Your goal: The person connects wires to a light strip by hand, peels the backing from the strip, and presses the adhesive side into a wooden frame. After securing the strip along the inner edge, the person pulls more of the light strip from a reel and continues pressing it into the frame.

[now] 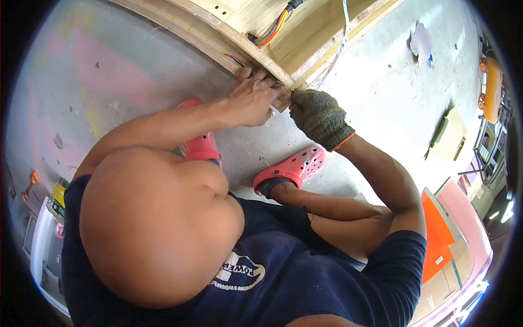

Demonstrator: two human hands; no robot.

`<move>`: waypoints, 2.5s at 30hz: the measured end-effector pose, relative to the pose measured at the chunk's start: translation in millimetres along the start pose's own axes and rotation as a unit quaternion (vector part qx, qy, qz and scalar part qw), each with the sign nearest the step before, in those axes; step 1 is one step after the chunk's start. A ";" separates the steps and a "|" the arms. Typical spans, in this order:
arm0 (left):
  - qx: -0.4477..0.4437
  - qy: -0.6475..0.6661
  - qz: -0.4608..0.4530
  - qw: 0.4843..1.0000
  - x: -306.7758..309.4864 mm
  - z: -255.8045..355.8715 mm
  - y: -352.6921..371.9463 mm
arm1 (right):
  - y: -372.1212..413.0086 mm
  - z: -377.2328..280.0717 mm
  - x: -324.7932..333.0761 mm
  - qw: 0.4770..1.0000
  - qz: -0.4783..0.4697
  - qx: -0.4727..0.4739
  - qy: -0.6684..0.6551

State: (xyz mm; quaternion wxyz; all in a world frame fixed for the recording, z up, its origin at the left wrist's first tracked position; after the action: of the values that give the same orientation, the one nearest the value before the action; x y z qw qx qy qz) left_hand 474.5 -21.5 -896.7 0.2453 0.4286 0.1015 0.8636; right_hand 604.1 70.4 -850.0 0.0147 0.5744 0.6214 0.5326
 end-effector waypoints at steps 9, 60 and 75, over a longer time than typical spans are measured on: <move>0.038 -0.007 -0.030 0.999 -0.8 4.4 -2.7 | 1.2 4.3 7.3 0.998 0.006 0.026 0.059; -0.046 -0.052 -0.028 0.997 3.2 2.5 2.8 | -32.9 41.2 40.4 0.998 0.003 0.034 0.050; -0.066 -0.069 -0.043 0.995 3.8 3.0 7.5 | -34.5 53.1 63.2 0.998 0.026 0.035 0.054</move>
State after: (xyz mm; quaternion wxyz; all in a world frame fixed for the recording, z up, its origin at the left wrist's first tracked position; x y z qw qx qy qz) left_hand 472.5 -26.1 -889.4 0.3161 0.4656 0.0455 0.8254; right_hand 592.0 158.6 -858.9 -0.0529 0.5610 0.6244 0.5410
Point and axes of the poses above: each hand's wrist, its own y-axis away from the middle knuckle, its own x-axis out of the back of the hand, z = x × y, the point moved 4 cm from there along -y, towards the middle knuckle, and after that the axes turned 11 degrees about -z, right-handed, at the moved point
